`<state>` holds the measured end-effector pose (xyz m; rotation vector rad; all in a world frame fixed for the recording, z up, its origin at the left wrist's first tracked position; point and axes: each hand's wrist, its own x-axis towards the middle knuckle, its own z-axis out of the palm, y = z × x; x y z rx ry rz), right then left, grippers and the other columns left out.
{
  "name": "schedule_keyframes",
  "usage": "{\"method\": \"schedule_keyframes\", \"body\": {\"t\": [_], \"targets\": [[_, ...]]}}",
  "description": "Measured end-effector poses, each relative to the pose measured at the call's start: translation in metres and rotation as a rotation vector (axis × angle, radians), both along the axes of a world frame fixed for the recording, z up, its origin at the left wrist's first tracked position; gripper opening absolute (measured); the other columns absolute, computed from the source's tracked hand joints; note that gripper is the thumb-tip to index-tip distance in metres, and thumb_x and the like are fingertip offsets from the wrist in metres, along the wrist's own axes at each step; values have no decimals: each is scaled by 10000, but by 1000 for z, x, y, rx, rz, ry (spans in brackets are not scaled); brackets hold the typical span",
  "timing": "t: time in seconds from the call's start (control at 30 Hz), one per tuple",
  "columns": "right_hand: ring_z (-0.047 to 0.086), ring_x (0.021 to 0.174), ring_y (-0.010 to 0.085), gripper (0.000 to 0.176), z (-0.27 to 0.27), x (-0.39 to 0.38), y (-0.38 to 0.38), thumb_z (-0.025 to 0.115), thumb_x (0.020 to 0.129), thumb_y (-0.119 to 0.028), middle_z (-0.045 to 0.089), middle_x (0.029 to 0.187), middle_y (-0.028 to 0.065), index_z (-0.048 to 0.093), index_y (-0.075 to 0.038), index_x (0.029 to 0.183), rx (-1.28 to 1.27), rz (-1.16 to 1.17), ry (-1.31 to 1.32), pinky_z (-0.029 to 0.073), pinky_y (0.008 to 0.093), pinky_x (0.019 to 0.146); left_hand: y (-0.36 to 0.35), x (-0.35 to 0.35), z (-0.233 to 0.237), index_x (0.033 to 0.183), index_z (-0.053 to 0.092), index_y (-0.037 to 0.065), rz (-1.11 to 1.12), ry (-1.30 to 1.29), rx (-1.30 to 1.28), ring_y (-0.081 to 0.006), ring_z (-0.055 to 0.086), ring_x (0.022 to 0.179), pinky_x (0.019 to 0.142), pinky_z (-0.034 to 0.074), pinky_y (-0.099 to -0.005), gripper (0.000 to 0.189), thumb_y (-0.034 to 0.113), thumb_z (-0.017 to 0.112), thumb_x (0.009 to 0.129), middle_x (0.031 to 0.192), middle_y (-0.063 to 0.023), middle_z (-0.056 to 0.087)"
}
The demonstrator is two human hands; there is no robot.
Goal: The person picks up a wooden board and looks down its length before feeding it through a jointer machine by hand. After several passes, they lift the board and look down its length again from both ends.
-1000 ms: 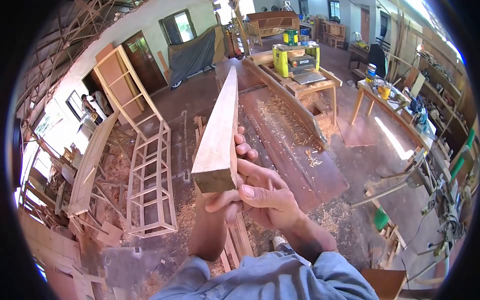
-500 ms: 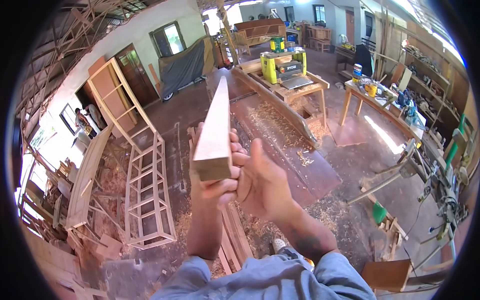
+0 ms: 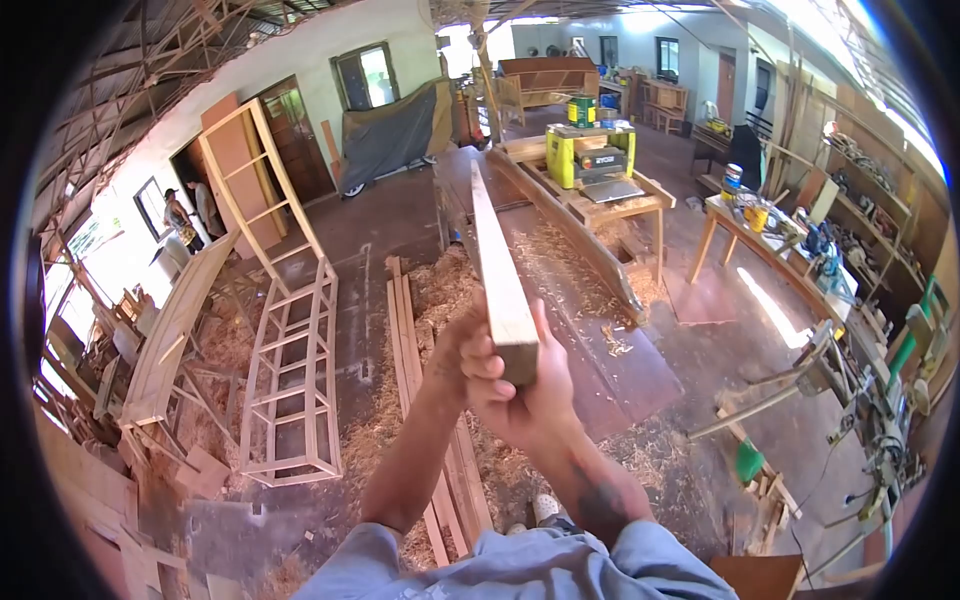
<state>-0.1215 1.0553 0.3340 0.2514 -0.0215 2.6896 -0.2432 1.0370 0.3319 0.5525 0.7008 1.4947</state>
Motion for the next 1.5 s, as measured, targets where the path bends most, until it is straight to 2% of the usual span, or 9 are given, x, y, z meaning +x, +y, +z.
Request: {"method": "schedule_keyframes", "body": {"t": [0.13,0.23,0.33,0.67,0.87,0.93,1.03,1.3,1.5], "targets": [[519,633,168,621,14,-18,5,328,998,-578,567,797,98,625,-34,963,28,34,204,450,264,507,2,7,48,1043,602,26,160,-81,-199,-121,583,462,326,487,-255,466,480,536,965,694,-25,622],[525,644,202,662,21,-21,1,276,998,-599,581,815,95,641,-50,938,156,-53,202,472,341,583,34,-25,1,998,609,35,-146,-290,29,-116,486,328,228,387,-267,469,496,532,963,583,-10,573],[534,671,232,713,28,-18,0,219,990,-630,588,839,98,620,-42,943,189,-87,73,477,401,649,52,-34,-18,940,616,37,-1176,-1033,342,-105,434,277,199,335,-262,461,477,488,989,536,-7,545],[625,826,275,749,25,-16,12,182,964,-681,627,964,135,574,-44,971,361,-113,0,511,432,709,25,-12,20,892,622,-3,-284,-652,282,-168,630,499,430,553,-260,457,377,415,1039,656,-56,636],[616,838,238,562,18,-10,16,306,1022,-487,606,991,134,608,-13,1021,430,-52,-50,518,395,720,28,-41,-10,941,622,-2,-888,-713,380,-132,592,438,370,523,-240,499,472,475,996,655,-26,641],[622,830,222,509,-6,-4,12,381,1010,-478,609,978,122,592,-17,1063,364,-26,-189,534,383,716,2,-35,-19,1011,617,-12,-263,-210,152,-154,610,466,382,534,-271,555,532,525,953,646,-41,641],[644,839,204,375,-83,-2,-10,475,998,-352,629,978,108,535,-21,1166,65,-58,-474,564,379,701,8,-24,-92,1111,557,7,44,56,-60,-199,635,614,516,574,-321,604,569,599,896,751,-89,629],[679,865,306,378,-334,38,-74,533,889,-215,676,985,175,583,47,1156,556,189,-1073,585,464,769,-79,20,-323,1093,615,41,131,-37,-419,-152,636,687,589,513,-265,487,483,609,890,826,-59,656],[626,1045,292,436,-413,126,-100,614,837,-190,616,1196,134,557,-60,1248,976,465,-1173,524,498,808,-130,99,-441,1099,622,48,94,-196,-489,-141,646,734,642,531,-281,539,513,676,831,897,-93,675]]}}
